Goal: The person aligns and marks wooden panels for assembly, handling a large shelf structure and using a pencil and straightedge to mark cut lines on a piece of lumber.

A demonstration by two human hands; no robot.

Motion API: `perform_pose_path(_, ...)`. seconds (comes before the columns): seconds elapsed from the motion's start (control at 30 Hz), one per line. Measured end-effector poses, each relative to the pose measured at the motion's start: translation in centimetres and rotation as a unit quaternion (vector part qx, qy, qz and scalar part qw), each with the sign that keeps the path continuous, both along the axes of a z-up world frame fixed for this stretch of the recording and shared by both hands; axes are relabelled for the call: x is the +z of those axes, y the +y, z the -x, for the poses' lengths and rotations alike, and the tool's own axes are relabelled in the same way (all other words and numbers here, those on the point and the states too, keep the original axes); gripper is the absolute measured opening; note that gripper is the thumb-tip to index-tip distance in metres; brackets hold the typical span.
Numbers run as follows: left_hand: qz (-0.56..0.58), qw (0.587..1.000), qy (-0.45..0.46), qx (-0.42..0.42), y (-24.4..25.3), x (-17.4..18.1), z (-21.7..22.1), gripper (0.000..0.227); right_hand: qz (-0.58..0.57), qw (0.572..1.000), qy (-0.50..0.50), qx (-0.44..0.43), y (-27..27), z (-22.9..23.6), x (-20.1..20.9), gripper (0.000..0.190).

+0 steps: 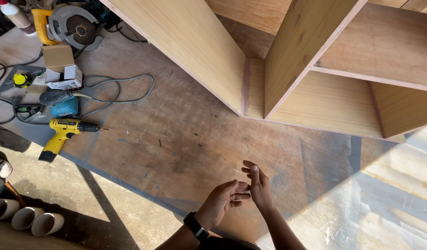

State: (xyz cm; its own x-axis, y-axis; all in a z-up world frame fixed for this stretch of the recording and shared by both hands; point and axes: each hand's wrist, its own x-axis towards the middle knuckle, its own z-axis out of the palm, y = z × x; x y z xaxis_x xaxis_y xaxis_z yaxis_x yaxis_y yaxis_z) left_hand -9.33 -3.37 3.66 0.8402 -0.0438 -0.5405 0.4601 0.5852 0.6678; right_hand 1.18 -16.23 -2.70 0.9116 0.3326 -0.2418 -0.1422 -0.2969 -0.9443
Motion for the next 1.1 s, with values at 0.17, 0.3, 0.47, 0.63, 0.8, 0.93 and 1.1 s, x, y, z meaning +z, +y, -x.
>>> perform_pose_path(0.17,-0.08,0.989,0.091,0.079,2.0,-1.0,2.6,0.046,-0.035,0.995,-0.032,0.091,-0.7,1.0,-2.4,0.034)
perform_pose_path(0.3,-0.114,0.988,0.075,0.07,0.4,-2.2,4.0,0.037,-0.037,0.985,-0.078,0.15,-1.5,2.4,-0.8,0.027)
perform_pose_path(0.47,-0.192,0.98,0.05,0.003,-3.9,-5.6,4.0,0.024,-0.035,0.982,-0.068,0.172,-3.1,3.9,1.0,0.024)
perform_pose_path(0.63,-0.227,0.973,0.027,-0.037,-5.9,-2.6,5.1,0.031,-0.043,0.989,-0.023,0.137,-5.2,5.3,-1.4,0.029)
perform_pose_path(0.8,-0.235,0.972,-0.002,-0.023,-7.2,-5.6,6.9,0.026,-0.065,0.991,-0.025,0.112,-7.3,7.1,-2.8,0.027)
perform_pose_path(0.93,-0.246,0.968,0.034,-0.038,-7.0,-5.5,6.4,0.022,-0.078,0.992,-0.028,0.094,-8.2,6.9,-3.8,0.027)
perform_pose_path(1.1,-0.24,0.97,-0.015,-0.024,-8.5,-6.3,6.1,0.022,-0.077,0.991,-0.06,0.091,-9.5,7.8,-1.8,0.024)
